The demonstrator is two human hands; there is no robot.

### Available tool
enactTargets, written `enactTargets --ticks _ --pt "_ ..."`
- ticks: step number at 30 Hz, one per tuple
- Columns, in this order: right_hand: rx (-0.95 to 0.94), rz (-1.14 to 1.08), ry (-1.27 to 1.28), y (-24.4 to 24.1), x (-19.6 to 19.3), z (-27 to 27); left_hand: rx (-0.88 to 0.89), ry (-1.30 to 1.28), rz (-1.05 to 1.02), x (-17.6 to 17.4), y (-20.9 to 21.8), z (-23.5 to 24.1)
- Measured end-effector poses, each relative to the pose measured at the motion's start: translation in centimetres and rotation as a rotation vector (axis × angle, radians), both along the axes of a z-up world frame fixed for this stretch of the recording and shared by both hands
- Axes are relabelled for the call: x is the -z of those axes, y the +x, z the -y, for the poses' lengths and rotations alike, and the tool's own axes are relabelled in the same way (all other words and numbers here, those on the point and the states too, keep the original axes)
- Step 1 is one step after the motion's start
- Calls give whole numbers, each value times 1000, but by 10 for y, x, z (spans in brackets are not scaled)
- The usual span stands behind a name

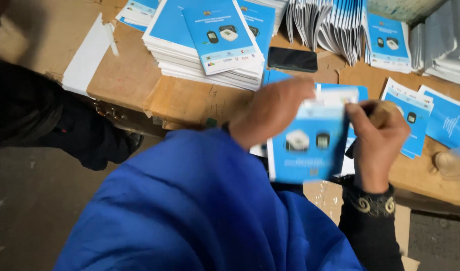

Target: Folding printed booklets and creasing the spine using a wooden block.

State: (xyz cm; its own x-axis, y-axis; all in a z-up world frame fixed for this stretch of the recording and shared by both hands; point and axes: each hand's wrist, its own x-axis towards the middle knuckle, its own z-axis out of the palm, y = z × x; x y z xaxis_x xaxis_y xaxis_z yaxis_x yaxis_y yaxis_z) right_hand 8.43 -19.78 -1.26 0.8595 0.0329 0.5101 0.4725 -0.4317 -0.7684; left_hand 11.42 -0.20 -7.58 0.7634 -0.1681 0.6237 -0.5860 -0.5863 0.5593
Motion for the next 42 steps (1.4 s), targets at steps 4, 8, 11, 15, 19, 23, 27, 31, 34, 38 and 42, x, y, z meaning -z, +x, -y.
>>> enactTargets --ticks 4,8,11,15,19,23,27,31,34,38,42 --pt "-15 -202 54 11 18 1 -123 17 -197 -2 30 -2" --pt "93 -298 -20 15 33 4 -114 27 -187 21 37 1" --pt "45 -271 3 17 42 5 -115 29 -193 35 43 4" --pt "-6 -282 52 26 51 1 -94 40 -269 44 52 1" --pt "80 -343 -129 57 91 23 -75 46 -314 66 74 4" --pt "79 -420 -112 94 138 42 -213 281 -178 116 109 19" --pt "103 -487 -408 112 158 50 -347 293 109 145 114 36" --pt "78 -527 -457 108 133 40 -339 289 161 117 97 29" --pt "56 -571 -514 110 131 43 -282 258 167 112 90 28" --pt "50 -623 -483 112 127 43 -336 308 374 106 87 38" --pt "-16 -573 -580 105 110 41 -347 562 168 95 48 56"
